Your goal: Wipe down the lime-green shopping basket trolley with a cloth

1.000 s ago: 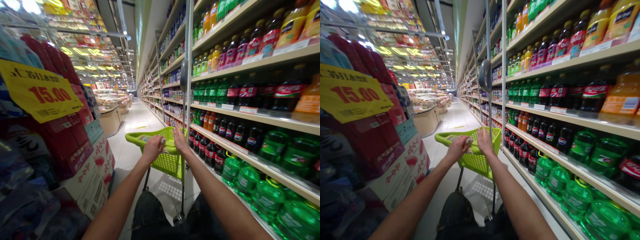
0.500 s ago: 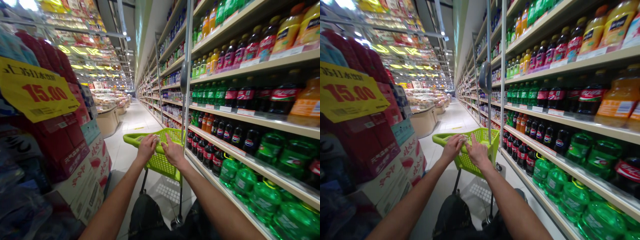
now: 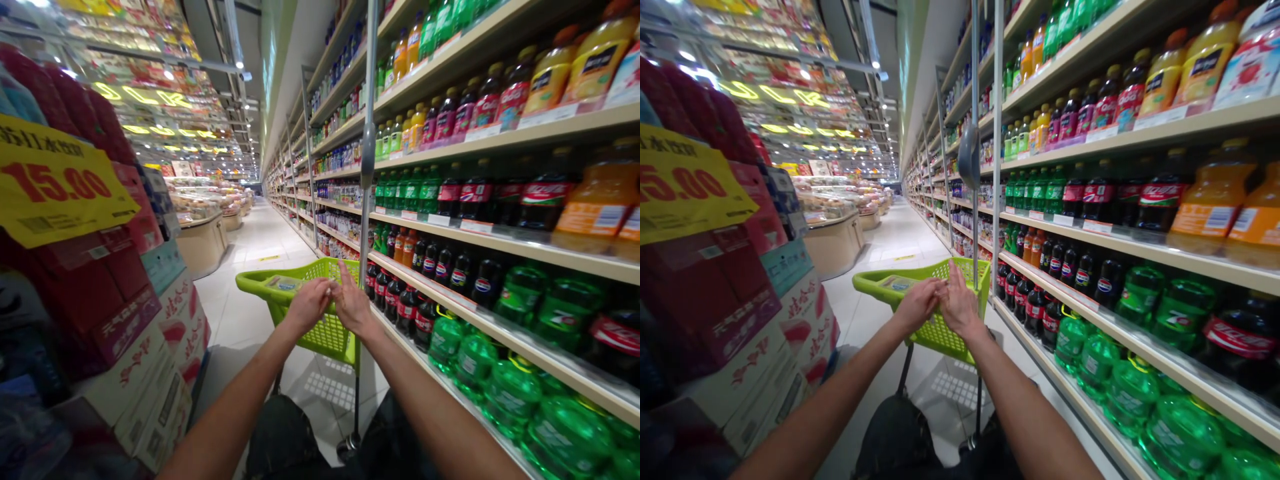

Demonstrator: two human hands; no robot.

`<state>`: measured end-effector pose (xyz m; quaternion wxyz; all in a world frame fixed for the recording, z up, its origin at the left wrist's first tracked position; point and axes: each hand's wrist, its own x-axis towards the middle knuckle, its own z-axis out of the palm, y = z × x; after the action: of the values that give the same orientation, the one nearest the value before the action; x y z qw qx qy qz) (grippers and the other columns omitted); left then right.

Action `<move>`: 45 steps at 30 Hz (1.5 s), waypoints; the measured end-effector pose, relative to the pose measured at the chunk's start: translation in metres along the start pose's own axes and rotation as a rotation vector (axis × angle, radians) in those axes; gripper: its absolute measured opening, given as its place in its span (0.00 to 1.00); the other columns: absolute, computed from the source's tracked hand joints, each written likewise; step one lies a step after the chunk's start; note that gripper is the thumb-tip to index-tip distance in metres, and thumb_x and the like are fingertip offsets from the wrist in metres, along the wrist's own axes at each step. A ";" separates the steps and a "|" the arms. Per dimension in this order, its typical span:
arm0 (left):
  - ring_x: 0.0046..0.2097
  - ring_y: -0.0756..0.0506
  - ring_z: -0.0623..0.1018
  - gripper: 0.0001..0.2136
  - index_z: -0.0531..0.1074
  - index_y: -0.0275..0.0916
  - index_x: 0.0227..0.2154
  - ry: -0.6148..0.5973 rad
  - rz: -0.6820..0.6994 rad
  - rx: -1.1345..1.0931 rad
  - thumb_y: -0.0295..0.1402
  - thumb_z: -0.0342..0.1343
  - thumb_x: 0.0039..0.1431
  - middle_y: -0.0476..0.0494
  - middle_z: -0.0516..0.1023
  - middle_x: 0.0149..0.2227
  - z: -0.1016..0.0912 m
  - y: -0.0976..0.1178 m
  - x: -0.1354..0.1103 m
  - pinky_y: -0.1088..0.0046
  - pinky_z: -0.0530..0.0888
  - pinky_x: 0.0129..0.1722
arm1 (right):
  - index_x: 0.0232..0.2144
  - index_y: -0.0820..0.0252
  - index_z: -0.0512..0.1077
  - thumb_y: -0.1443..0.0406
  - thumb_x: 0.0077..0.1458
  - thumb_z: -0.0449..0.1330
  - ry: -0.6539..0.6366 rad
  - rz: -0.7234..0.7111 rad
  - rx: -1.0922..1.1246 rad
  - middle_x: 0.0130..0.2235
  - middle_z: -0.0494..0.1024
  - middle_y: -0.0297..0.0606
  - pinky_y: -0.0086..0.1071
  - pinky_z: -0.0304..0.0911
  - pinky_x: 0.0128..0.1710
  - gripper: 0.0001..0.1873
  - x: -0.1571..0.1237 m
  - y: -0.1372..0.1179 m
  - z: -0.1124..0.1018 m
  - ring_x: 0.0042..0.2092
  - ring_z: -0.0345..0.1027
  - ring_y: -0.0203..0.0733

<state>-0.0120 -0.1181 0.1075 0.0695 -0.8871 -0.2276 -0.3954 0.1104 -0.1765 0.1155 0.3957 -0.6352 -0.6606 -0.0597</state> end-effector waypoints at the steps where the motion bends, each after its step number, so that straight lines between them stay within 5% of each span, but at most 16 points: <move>1: 0.43 0.46 0.72 0.11 0.68 0.35 0.39 0.025 -0.034 0.017 0.31 0.44 0.58 0.39 0.73 0.40 -0.004 -0.006 -0.002 0.66 0.70 0.44 | 0.61 0.61 0.38 0.51 0.59 0.33 -0.002 -0.007 -0.004 0.60 0.54 0.45 0.37 0.59 0.46 0.32 -0.001 -0.002 0.001 0.53 0.60 0.46; 6: 0.40 0.45 0.72 0.10 0.68 0.37 0.39 0.083 -0.198 0.101 0.31 0.44 0.57 0.42 0.73 0.37 -0.007 -0.010 -0.012 0.66 0.70 0.42 | 0.61 0.62 0.41 0.52 0.59 0.34 0.018 -0.036 -0.054 0.57 0.60 0.45 0.36 0.57 0.47 0.31 -0.001 -0.012 0.012 0.52 0.61 0.46; 16: 0.40 0.45 0.71 0.09 0.68 0.37 0.38 0.140 -0.164 0.131 0.30 0.46 0.57 0.41 0.73 0.37 0.027 0.034 0.003 0.66 0.68 0.42 | 0.60 0.62 0.43 0.55 0.60 0.35 0.018 0.066 -0.098 0.51 0.69 0.42 0.36 0.56 0.47 0.29 0.007 0.025 -0.005 0.47 0.66 0.44; 20: 0.45 0.46 0.70 0.10 0.68 0.39 0.40 0.150 -0.019 0.126 0.29 0.46 0.57 0.42 0.73 0.42 0.023 0.016 0.000 0.63 0.64 0.50 | 0.60 0.63 0.43 0.56 0.60 0.34 -0.042 0.094 -0.117 0.50 0.70 0.42 0.37 0.57 0.46 0.29 0.014 0.051 -0.016 0.46 0.67 0.45; 25: 0.47 0.43 0.70 0.10 0.68 0.38 0.40 0.344 -0.249 0.181 0.32 0.45 0.58 0.39 0.73 0.43 0.012 -0.017 -0.006 0.57 0.65 0.50 | 0.59 0.62 0.48 0.56 0.61 0.35 -0.122 0.082 -0.227 0.49 0.71 0.42 0.40 0.50 0.51 0.27 0.023 0.060 -0.021 0.50 0.64 0.44; 33: 0.50 0.43 0.68 0.10 0.70 0.37 0.37 0.124 -0.067 0.201 0.31 0.46 0.58 0.38 0.71 0.47 0.036 0.010 0.029 0.64 0.66 0.51 | 0.57 0.56 0.54 0.50 0.58 0.32 -0.143 0.078 -0.384 0.40 0.77 0.42 0.34 0.57 0.37 0.31 0.034 0.045 -0.011 0.40 0.71 0.45; 40: 0.48 0.43 0.70 0.12 0.70 0.38 0.39 0.294 -0.306 0.268 0.35 0.44 0.59 0.40 0.72 0.45 0.002 -0.036 -0.010 0.63 0.68 0.48 | 0.48 0.52 0.65 0.52 0.59 0.36 -0.096 0.026 -0.427 0.40 0.77 0.37 0.31 0.54 0.38 0.25 0.033 0.053 -0.004 0.41 0.69 0.41; 45: 0.49 0.44 0.69 0.12 0.69 0.38 0.40 0.226 -0.298 0.242 0.33 0.44 0.58 0.40 0.71 0.47 0.017 -0.022 0.004 0.65 0.68 0.48 | 0.42 0.51 0.69 0.53 0.60 0.37 -0.086 0.021 -0.417 0.38 0.77 0.35 0.31 0.51 0.39 0.24 0.033 0.045 0.002 0.40 0.69 0.39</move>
<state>-0.0087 -0.0926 0.0978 0.1412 -0.7790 -0.3929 -0.4679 0.1533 -0.1403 0.1146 0.2276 -0.7120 -0.6437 -0.1639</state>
